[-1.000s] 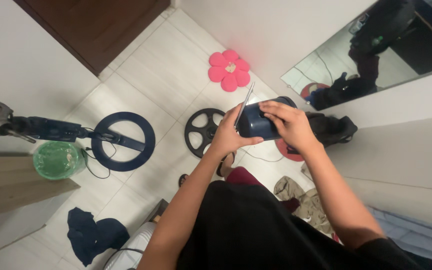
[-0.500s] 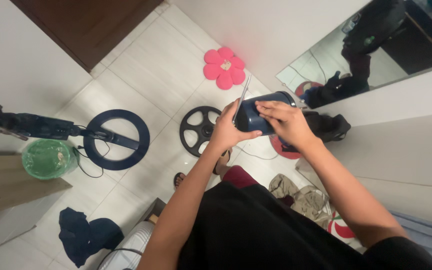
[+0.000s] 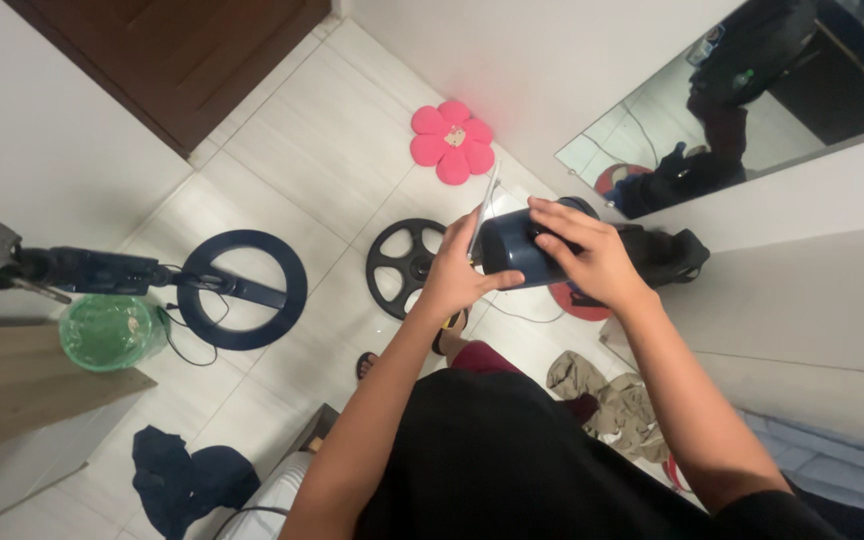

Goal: The person uses a screwdriver to tighten screws on the rear housing of an electric fan motor, then attaches the front wire cage to the fan assembly. The person handles the motor housing, screwdriver, and fan cage during the process.

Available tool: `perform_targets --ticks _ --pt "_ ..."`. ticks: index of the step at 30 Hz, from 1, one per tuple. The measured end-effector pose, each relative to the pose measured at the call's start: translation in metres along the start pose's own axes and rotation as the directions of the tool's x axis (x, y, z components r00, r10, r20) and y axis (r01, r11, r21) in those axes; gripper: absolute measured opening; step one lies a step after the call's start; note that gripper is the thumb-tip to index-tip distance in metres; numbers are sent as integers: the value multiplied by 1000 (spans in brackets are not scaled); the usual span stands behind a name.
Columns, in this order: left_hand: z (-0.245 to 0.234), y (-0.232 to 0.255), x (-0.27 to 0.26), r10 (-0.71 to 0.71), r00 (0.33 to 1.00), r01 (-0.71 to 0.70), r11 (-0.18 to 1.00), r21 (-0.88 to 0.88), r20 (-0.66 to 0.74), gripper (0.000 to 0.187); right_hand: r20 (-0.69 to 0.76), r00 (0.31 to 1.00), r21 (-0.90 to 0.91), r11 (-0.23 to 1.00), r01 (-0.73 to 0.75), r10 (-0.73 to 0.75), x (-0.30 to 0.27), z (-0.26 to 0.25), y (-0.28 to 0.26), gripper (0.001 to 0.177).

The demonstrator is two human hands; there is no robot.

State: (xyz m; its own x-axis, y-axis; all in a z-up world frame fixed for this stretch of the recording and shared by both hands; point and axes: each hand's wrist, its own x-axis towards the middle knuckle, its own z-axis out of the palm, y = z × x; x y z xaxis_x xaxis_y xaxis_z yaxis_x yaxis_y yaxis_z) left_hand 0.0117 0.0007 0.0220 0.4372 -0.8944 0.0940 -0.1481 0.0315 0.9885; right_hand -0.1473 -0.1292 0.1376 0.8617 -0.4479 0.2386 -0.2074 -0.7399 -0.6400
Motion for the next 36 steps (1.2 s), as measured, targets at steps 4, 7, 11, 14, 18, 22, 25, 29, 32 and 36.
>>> perform_targets --ticks 4,7,11,14,18,22,25,29,32,36 --pt "-4 28 -1 -32 993 34 999 9 -116 68 -192 980 99 994 -37 55 -7 -8 -14 28" --pt "-14 67 -12 -46 999 48 997 63 -23 43 -373 911 256 963 -79 174 -17 -19 -47 32" --pt "-27 122 -41 -65 943 -92 892 443 327 42 -186 967 -523 851 51 -173 -37 -46 -95 41" --pt "-24 148 -54 -77 823 -325 748 579 562 26 175 983 -617 773 149 -50 -52 -46 -110 37" --pt "-21 154 -52 -90 727 -417 730 542 681 14 455 697 -440 821 -364 554 -94 -27 -98 20" --pt "-56 112 -26 82 926 2 975 -224 368 30 465 651 107 692 -714 600 -151 4 -58 21" --pt "-44 81 -3 131 990 -137 981 -135 -47 40 72 755 327 700 -635 652 -189 28 -41 26" --pt "5 54 -4 160 968 -150 986 66 -192 53 -61 616 662 494 -564 785 -200 52 -35 24" --pt "31 47 7 310 931 -273 941 199 -193 39 -130 623 381 618 -687 772 -183 33 -42 26" --pt "31 42 12 283 943 -250 950 186 -178 26 -264 711 371 749 -549 652 -165 -1 -81 26"
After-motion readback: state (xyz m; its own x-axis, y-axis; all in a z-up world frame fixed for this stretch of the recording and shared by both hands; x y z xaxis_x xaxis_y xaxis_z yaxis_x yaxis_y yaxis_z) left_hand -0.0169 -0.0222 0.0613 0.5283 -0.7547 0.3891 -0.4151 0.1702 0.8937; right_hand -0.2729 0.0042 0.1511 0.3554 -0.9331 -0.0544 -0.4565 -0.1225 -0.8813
